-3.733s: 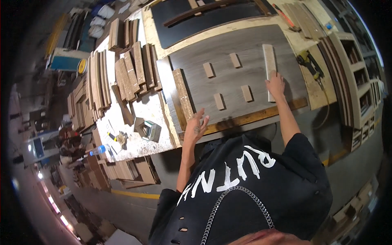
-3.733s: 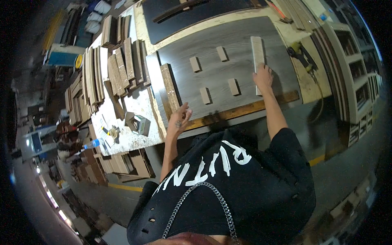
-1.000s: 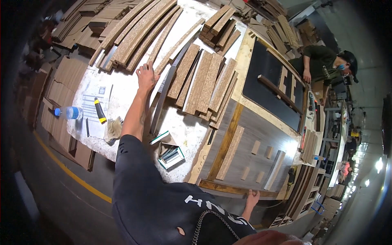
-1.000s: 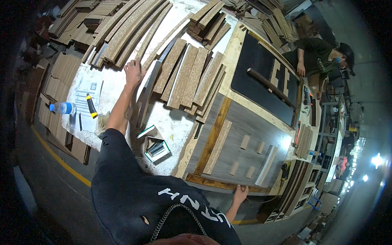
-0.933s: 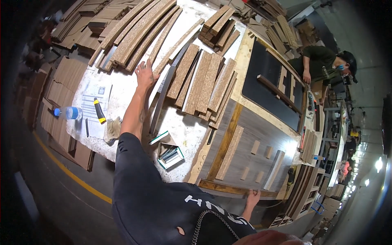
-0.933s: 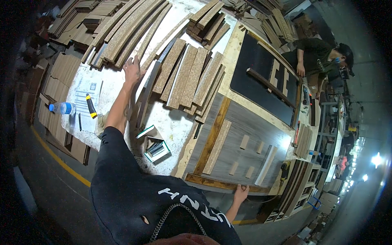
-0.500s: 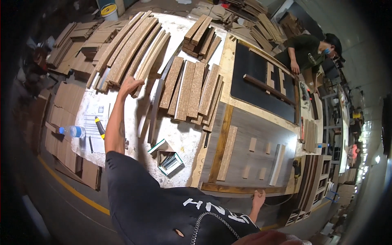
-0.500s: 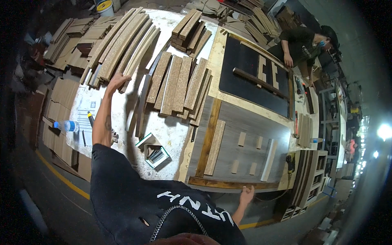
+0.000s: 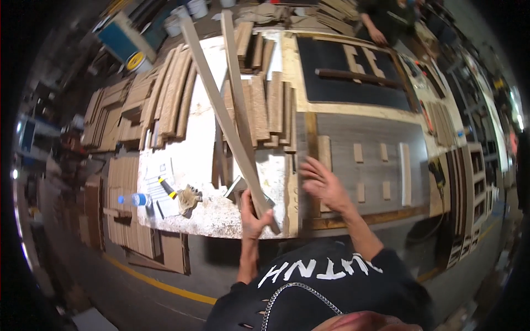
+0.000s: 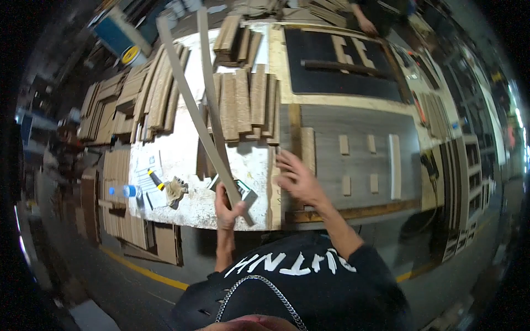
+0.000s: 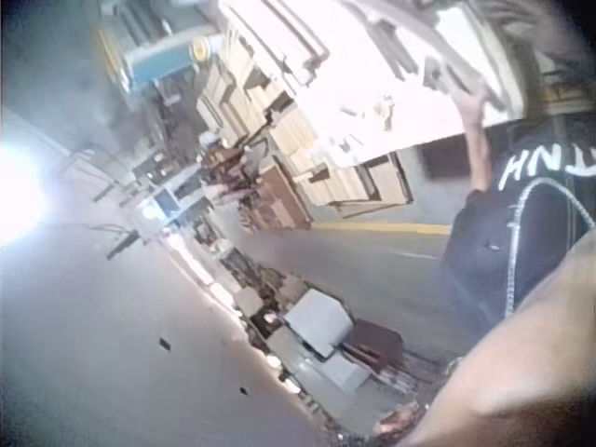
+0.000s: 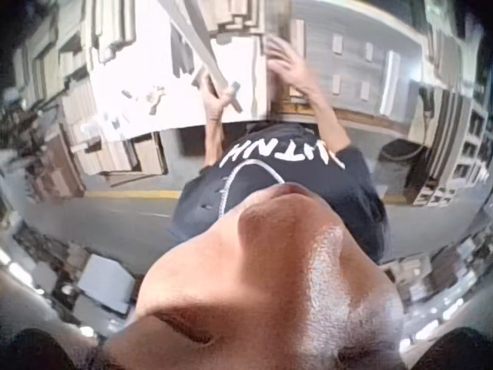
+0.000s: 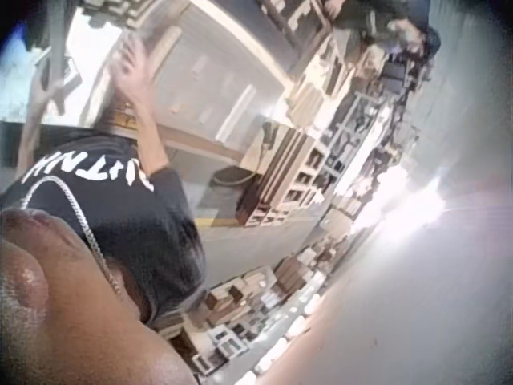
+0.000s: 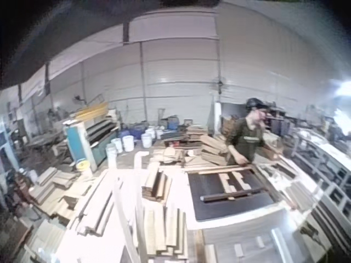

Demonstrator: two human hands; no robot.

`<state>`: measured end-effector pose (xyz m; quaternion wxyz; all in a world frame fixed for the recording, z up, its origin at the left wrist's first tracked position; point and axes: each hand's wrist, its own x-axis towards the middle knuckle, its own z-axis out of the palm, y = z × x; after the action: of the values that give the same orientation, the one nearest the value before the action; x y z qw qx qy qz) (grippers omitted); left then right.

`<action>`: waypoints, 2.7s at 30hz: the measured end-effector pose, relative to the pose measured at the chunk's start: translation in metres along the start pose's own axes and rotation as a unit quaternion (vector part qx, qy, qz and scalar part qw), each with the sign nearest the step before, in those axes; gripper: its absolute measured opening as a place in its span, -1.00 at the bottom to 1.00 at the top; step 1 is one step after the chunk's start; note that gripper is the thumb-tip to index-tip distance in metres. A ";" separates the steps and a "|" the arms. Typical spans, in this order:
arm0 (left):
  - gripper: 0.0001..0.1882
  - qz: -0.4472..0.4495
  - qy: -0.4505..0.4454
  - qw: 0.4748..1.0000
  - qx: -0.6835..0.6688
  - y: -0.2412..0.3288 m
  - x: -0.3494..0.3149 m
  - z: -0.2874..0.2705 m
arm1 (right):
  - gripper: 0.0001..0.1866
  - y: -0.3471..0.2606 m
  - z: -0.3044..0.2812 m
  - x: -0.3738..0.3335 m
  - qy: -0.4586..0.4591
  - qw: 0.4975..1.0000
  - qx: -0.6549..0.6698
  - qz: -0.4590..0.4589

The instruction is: Assembling and securing wooden frame components using a pneumatic nail gun on a workbench.

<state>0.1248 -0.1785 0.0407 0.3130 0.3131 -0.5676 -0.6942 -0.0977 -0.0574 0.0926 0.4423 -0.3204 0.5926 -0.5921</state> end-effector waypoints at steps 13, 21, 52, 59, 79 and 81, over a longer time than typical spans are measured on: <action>-0.59 0.076 0.047 0.995 0.034 -0.023 -0.076 0.179 | -0.29 -0.016 -0.214 -0.111 0.088 0.948 -0.294 -0.090; -0.68 0.101 0.313 0.935 0.130 -0.006 -0.124 0.251 | -0.50 0.095 -0.442 -0.268 0.010 0.892 -0.452 0.005; -0.76 0.196 0.481 0.836 0.175 0.020 -0.211 0.317 | -0.57 0.207 -0.403 -0.221 -0.079 0.817 -0.540 -0.184; -0.68 0.173 0.497 0.818 0.234 0.032 -0.208 0.335 | -0.60 0.215 -0.396 -0.218 -0.059 0.838 -0.512 -0.180; -0.59 -0.060 -0.016 0.987 0.149 -0.090 -0.158 0.468 | -0.15 0.009 -0.317 -0.136 -0.067 0.986 0.135 0.067; -0.53 -0.026 -0.113 0.948 0.295 -0.081 -0.147 0.463 | -0.18 0.018 -0.346 -0.113 -0.021 0.982 0.016 0.186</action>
<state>-0.1579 0.2248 0.0464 0.1220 0.3258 -0.7705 -0.5342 -0.3619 0.1909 0.0595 0.5624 -0.2100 0.6224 -0.5022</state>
